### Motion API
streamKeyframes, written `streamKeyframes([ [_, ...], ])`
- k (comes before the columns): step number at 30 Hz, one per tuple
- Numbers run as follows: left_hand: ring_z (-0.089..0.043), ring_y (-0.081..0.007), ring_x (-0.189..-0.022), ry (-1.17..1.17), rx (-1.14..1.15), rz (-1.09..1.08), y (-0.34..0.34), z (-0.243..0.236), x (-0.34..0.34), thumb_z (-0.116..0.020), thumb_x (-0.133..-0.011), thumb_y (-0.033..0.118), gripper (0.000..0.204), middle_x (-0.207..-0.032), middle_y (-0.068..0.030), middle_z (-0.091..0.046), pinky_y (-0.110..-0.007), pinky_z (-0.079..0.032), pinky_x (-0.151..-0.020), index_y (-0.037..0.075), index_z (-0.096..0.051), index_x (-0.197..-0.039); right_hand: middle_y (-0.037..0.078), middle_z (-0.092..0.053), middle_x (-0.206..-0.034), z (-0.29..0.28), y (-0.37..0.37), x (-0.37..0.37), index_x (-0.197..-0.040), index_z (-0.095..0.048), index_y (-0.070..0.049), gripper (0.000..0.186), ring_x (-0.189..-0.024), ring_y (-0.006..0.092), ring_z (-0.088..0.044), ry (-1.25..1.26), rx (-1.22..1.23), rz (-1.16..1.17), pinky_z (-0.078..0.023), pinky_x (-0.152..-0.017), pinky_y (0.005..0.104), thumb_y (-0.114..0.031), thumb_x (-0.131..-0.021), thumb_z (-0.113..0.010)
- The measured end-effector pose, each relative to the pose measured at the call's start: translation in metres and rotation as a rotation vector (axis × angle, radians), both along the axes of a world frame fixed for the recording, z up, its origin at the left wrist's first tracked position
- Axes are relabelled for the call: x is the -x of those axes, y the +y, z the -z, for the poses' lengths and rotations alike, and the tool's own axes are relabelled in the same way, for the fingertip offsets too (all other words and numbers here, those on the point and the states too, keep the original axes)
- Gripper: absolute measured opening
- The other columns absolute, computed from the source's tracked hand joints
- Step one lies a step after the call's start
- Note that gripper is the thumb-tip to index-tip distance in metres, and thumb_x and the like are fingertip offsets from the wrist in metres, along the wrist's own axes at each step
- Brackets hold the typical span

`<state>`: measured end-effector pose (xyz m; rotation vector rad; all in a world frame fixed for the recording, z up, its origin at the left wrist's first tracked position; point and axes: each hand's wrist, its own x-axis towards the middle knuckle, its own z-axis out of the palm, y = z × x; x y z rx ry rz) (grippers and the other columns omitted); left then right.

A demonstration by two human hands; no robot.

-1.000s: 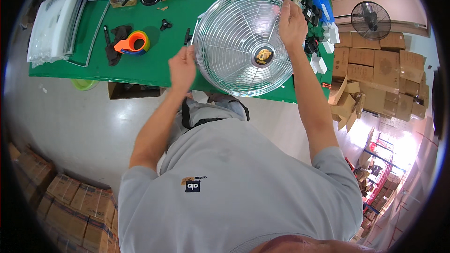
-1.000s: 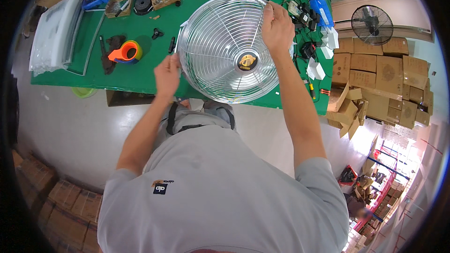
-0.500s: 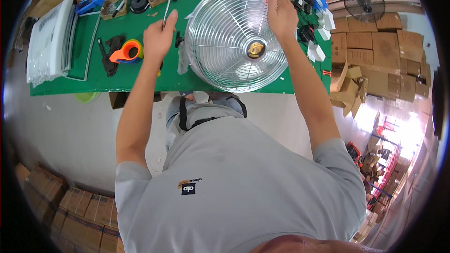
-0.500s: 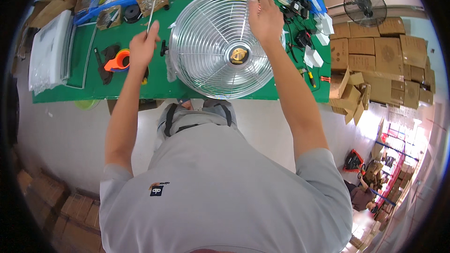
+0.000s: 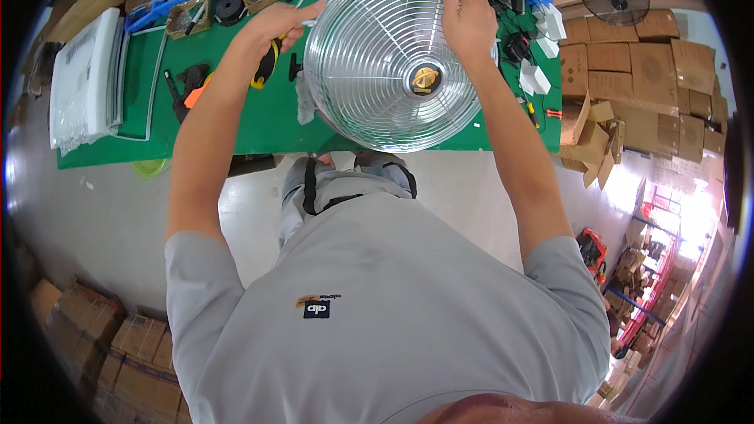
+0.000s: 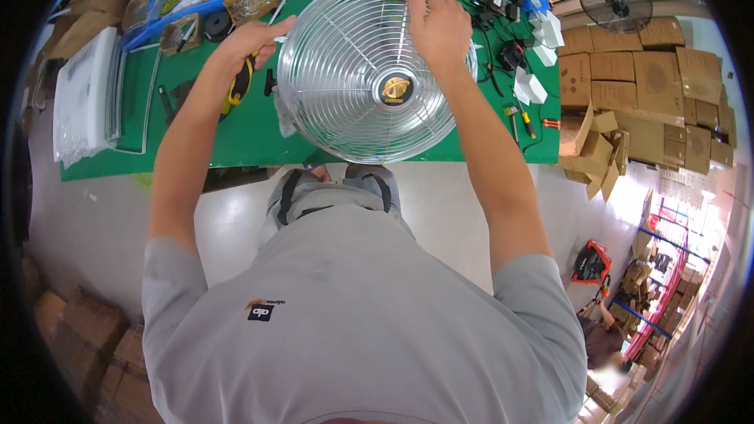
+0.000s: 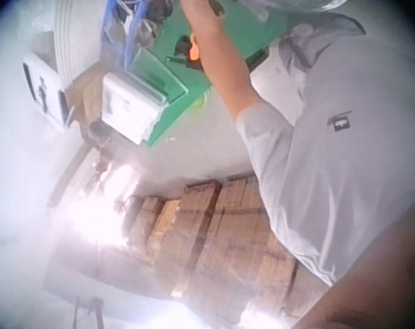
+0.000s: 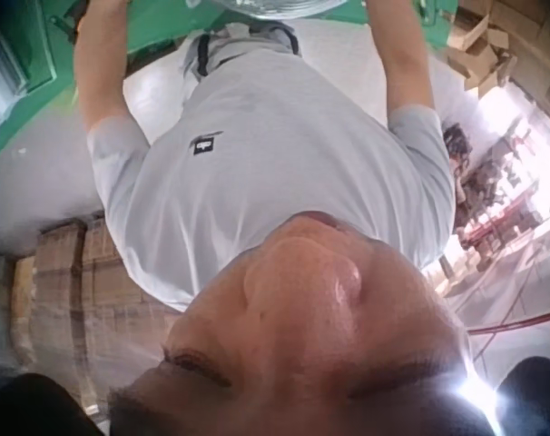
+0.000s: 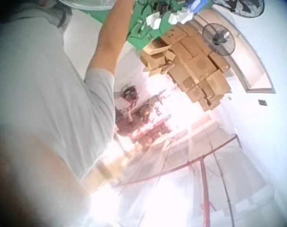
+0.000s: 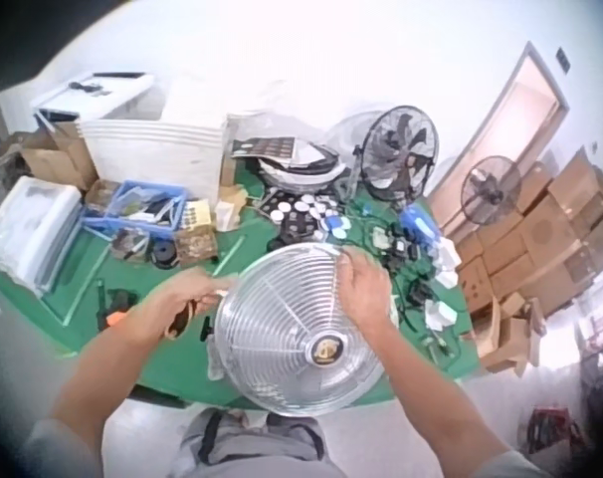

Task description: Unpacking and repairing an industrial fan grill using screwdrivers and power tools at a workbench.

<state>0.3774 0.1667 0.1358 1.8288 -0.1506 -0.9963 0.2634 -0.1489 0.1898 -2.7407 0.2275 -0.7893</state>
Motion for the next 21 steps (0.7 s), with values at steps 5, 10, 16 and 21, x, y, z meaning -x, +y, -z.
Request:
streamKeyframes([
  [5,-0.048,-0.0152,-0.043,-0.250,-0.046,0.023,0.002,0.003,-0.004,-0.069,-0.082,0.073,0.075,-0.051,-0.0047,-0.050,-0.033,-0.042,-0.045,0.006,-0.052,-0.055,0.011,-0.072,-0.115,-0.007,0.001,-0.004,-0.117,-0.071,-0.014,0.041,-0.102,0.0369,-0.068,0.058,0.010,0.033,-0.053,-0.089,0.0476,-0.043,-0.104,-0.045],
  [10,-0.053,-0.0155,-0.049,-0.416,-0.028,-0.333,0.018,0.002,0.050,-0.067,-0.087,0.069,0.072,-0.055,-0.0051,-0.056,-0.031,-0.044,-0.049,0.001,-0.061,-0.063,0.013,-0.072,-0.116,-0.002,-0.003,-0.013,-0.120,-0.072,-0.016,0.045,-0.102,0.0384,-0.069,0.131,-0.021,0.042,-0.054,-0.089,0.0475,-0.046,-0.103,-0.043],
  [16,-0.051,-0.0076,-0.058,-0.311,0.137,-0.589,0.050,0.046,0.173,-0.069,-0.097,0.046,0.055,-0.059,-0.0013,-0.057,-0.028,-0.040,-0.054,0.002,-0.060,-0.065,0.015,-0.072,-0.117,-0.007,0.002,-0.018,-0.122,-0.071,-0.015,0.051,-0.104,0.0399,-0.068,0.215,-0.050,0.084,-0.053,-0.092,0.0482,-0.050,-0.103,-0.039],
  [21,-0.059,-0.0103,-0.062,-0.127,0.261,-0.568,0.022,0.085,0.227,-0.066,-0.099,0.043,0.049,-0.065,-0.0029,-0.062,-0.028,-0.045,-0.057,0.001,-0.066,-0.075,0.020,-0.070,-0.121,0.004,-0.004,-0.039,-0.125,-0.070,-0.016,0.059,-0.111,0.0434,-0.065,0.433,-0.039,0.136,-0.050,-0.096,0.0504,-0.057,-0.103,-0.034],
])
